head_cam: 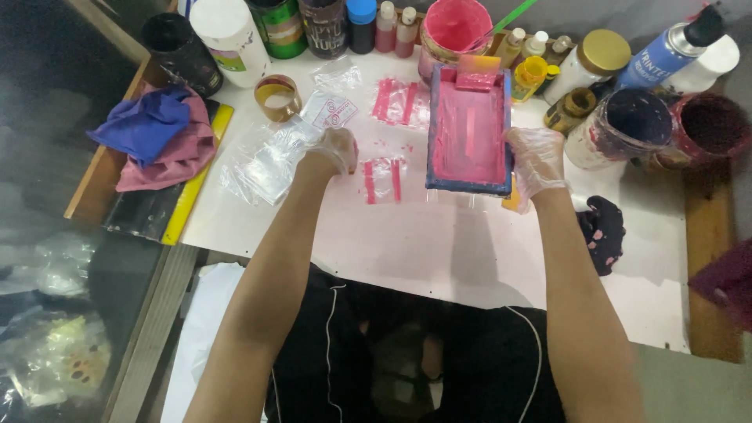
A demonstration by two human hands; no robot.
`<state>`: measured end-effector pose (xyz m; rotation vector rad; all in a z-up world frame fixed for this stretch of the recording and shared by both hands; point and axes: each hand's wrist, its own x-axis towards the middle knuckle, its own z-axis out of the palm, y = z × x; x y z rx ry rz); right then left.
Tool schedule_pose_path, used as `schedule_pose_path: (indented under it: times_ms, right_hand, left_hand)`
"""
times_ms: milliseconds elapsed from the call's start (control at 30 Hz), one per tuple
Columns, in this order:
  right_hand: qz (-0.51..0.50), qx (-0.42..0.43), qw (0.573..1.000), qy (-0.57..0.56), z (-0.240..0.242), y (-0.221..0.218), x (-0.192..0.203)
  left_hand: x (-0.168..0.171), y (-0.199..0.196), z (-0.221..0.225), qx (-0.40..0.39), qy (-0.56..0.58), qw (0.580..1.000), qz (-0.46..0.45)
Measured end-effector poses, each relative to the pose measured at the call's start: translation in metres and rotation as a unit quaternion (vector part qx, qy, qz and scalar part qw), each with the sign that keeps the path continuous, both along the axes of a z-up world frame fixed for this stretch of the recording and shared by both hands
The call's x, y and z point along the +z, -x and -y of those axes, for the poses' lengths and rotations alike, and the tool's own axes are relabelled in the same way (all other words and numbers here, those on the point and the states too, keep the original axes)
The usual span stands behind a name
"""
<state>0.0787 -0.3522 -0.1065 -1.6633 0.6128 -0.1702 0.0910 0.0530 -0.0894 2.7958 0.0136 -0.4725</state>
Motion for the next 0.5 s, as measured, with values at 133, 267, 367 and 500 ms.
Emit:
schedule_pose_path:
  times_ms: [133,267,367,500]
  right_hand:
    - [-0.014,-0.005,0.999,0.034,-0.002,0.004,0.008]
    - [-0.004,0.003,1.000,0.004,-0.025,0.026,0.035]
    - [0.002,0.023,1.000,-0.001,-0.036,0.035,0.045]
    - [-0.007,0.041,0.999,0.012,-0.037,0.036,0.043]
  left_hand:
    - [0.007,0.010,0.008,-0.039,0.027,0.999,0.024]
    - [-0.048,-0.017,-0.002,-0.098,0.034,0.989,0.107]
    - [-0.044,-0.014,0.000,-0.100,0.030,0.990,0.096]
    - [-0.033,-0.008,0.005,-0.105,0.023,0.991,0.080]
